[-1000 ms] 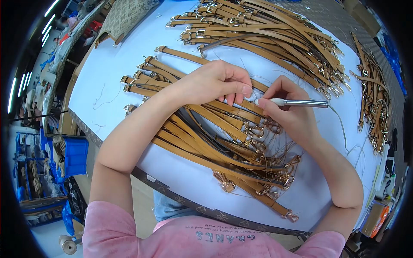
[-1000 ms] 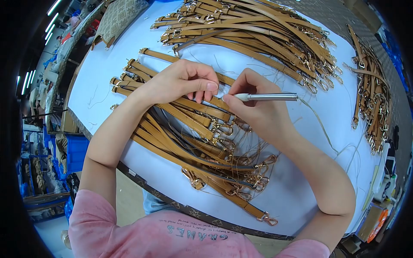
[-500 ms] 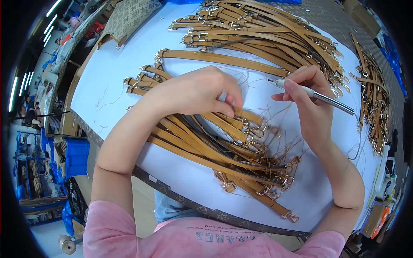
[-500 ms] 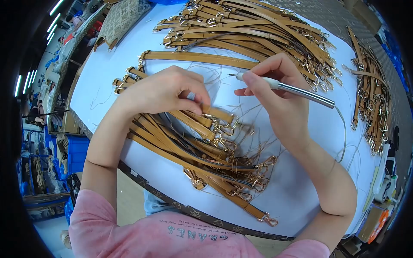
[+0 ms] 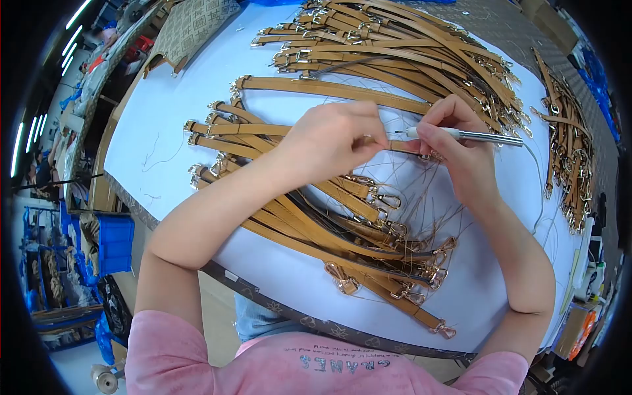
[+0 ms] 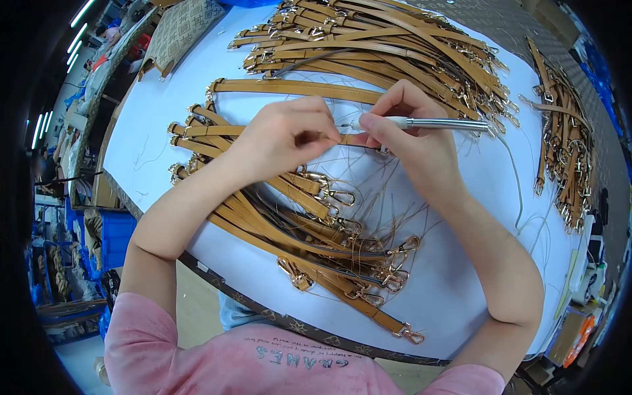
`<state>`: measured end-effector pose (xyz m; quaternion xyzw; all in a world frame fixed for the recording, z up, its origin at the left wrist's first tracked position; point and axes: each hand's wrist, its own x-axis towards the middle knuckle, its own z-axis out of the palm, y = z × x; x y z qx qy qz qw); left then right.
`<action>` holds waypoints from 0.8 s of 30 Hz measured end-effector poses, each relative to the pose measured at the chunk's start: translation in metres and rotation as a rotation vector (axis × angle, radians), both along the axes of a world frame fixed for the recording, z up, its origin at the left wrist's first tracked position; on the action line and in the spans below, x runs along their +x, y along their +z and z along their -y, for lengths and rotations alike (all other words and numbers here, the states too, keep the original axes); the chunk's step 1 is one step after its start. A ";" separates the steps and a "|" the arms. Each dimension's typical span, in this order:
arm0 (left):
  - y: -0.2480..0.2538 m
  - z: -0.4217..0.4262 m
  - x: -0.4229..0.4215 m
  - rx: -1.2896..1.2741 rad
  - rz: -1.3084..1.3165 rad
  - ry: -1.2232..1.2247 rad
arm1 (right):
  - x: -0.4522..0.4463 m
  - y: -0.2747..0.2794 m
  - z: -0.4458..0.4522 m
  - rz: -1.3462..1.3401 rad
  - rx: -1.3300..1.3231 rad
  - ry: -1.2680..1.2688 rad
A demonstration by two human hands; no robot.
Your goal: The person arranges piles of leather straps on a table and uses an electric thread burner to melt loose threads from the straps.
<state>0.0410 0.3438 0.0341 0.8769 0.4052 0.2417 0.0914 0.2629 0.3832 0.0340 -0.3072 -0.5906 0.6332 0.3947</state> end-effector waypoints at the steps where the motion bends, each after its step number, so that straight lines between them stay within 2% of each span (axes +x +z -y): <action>1: 0.002 -0.004 -0.004 -0.176 0.116 -0.001 | 0.001 -0.003 -0.003 0.042 0.040 0.029; 2: 0.002 -0.007 -0.006 -0.353 0.233 -0.002 | 0.001 -0.006 -0.005 0.085 0.079 0.059; 7: 0.001 -0.013 -0.014 -0.354 0.238 -0.055 | -0.002 -0.006 -0.004 0.275 0.236 0.123; 10: 0.005 -0.014 -0.012 -0.539 0.300 0.075 | -0.004 -0.009 -0.004 0.277 0.239 0.117; 24: 0.001 -0.016 -0.013 -0.611 0.373 0.062 | -0.005 -0.007 -0.002 0.365 0.305 0.090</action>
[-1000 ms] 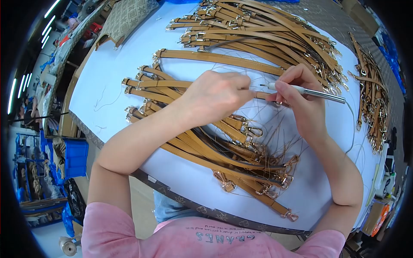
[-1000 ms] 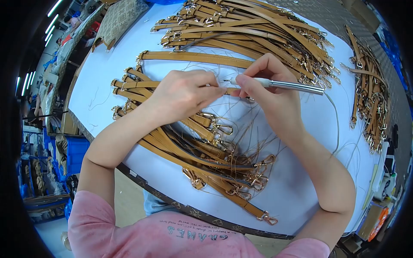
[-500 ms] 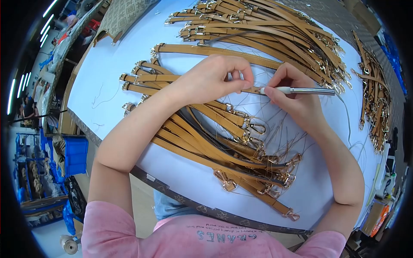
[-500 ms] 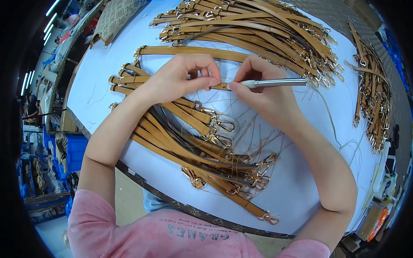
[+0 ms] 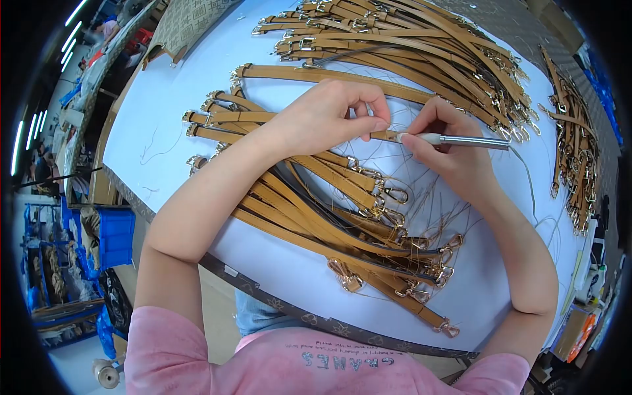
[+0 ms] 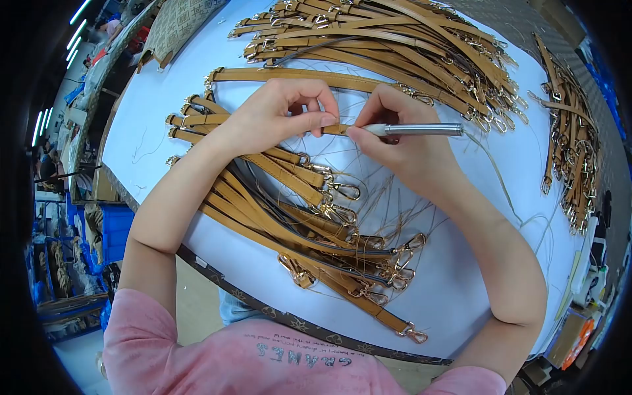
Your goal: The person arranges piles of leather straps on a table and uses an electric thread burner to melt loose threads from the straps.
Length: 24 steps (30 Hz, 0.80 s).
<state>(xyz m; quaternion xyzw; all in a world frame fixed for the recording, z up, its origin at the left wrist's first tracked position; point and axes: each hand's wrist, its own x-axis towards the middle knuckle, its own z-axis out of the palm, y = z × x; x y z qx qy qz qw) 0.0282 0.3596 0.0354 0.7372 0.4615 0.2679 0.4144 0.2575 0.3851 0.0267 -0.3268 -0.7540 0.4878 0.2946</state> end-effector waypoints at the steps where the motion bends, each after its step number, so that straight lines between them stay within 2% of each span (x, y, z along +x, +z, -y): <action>1: 0.000 0.000 0.000 -0.005 0.001 0.003 | 0.000 0.000 0.000 0.003 0.010 0.005; 4: 0.000 0.000 0.000 -0.032 0.007 0.024 | 0.001 -0.001 0.000 0.010 0.028 0.012; 7: 0.000 0.001 0.003 -0.077 0.018 0.057 | 0.004 -0.002 -0.005 -0.146 -0.100 0.025; 8: -0.001 0.002 0.007 0.048 -0.039 0.042 | 0.006 -0.002 -0.006 -0.147 -0.098 0.022; 10: -0.003 0.003 0.014 0.303 -0.155 0.008 | 0.012 0.001 -0.011 -0.365 -0.386 -0.043; 11: -0.005 0.002 0.016 0.307 -0.159 0.003 | 0.016 0.002 -0.015 -0.475 -0.530 -0.074; 15: -0.010 0.003 0.018 0.479 -0.246 -0.052 | 0.019 -0.002 -0.018 -0.293 -0.367 -0.020; 18: -0.002 0.004 0.017 0.137 -0.141 0.047 | 0.018 0.000 -0.014 -0.171 -0.247 0.007; 20: -0.005 0.002 0.017 0.125 -0.113 0.045 | 0.017 0.000 -0.011 -0.061 -0.126 0.032; 24: -0.007 0.001 0.016 0.103 -0.065 0.044 | 0.015 -0.002 -0.010 -0.050 -0.060 0.029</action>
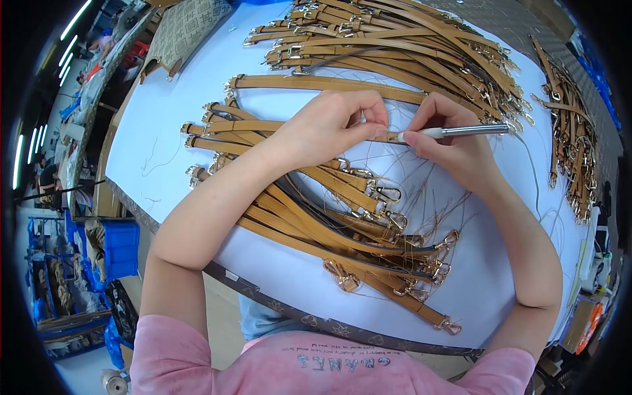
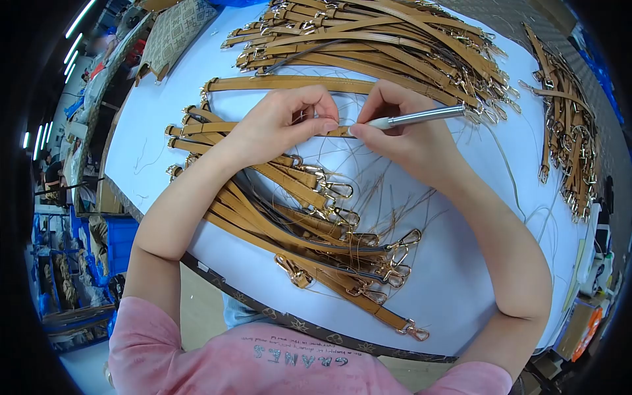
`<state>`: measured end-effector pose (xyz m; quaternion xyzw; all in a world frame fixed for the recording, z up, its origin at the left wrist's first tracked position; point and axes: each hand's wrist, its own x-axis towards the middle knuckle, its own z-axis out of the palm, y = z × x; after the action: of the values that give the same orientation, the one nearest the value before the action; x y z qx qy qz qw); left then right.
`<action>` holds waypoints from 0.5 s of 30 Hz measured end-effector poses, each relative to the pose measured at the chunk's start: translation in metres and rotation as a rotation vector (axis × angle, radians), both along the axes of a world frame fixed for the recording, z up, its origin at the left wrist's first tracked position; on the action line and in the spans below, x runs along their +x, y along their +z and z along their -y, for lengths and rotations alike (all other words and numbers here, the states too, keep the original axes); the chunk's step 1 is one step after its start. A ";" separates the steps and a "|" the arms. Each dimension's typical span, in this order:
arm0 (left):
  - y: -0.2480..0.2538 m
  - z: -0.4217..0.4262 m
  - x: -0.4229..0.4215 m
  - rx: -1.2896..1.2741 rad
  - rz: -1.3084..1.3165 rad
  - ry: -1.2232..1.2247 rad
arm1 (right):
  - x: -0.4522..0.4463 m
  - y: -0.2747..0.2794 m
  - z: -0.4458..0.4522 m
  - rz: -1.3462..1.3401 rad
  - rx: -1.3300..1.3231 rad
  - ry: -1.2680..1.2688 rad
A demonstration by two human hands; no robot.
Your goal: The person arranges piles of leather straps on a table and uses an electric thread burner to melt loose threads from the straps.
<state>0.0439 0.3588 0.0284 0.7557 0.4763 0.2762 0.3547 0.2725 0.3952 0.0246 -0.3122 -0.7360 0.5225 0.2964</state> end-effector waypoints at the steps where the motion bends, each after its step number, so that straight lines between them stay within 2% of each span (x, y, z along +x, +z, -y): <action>1: 0.001 0.000 0.000 -0.003 0.002 0.000 | 0.000 0.000 0.000 0.000 0.000 0.000; 11: 0.003 -0.001 0.000 -0.024 0.028 -0.008 | -0.001 0.003 0.002 0.048 0.047 -0.002; 13: 0.006 -0.004 -0.003 -0.062 0.225 0.257 | 0.000 0.004 0.000 0.053 0.061 0.004; 14: 0.007 -0.005 -0.005 -0.082 0.323 0.389 | 0.000 0.004 0.000 -0.014 -0.025 -0.012; 15: 0.009 -0.005 -0.009 -0.082 0.322 0.390 | 0.000 0.005 -0.001 -0.081 -0.113 -0.027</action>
<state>0.0352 0.3635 0.0369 0.5805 0.5613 0.4367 0.3964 0.2724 0.3960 0.0296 -0.3171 -0.6885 0.5712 0.3149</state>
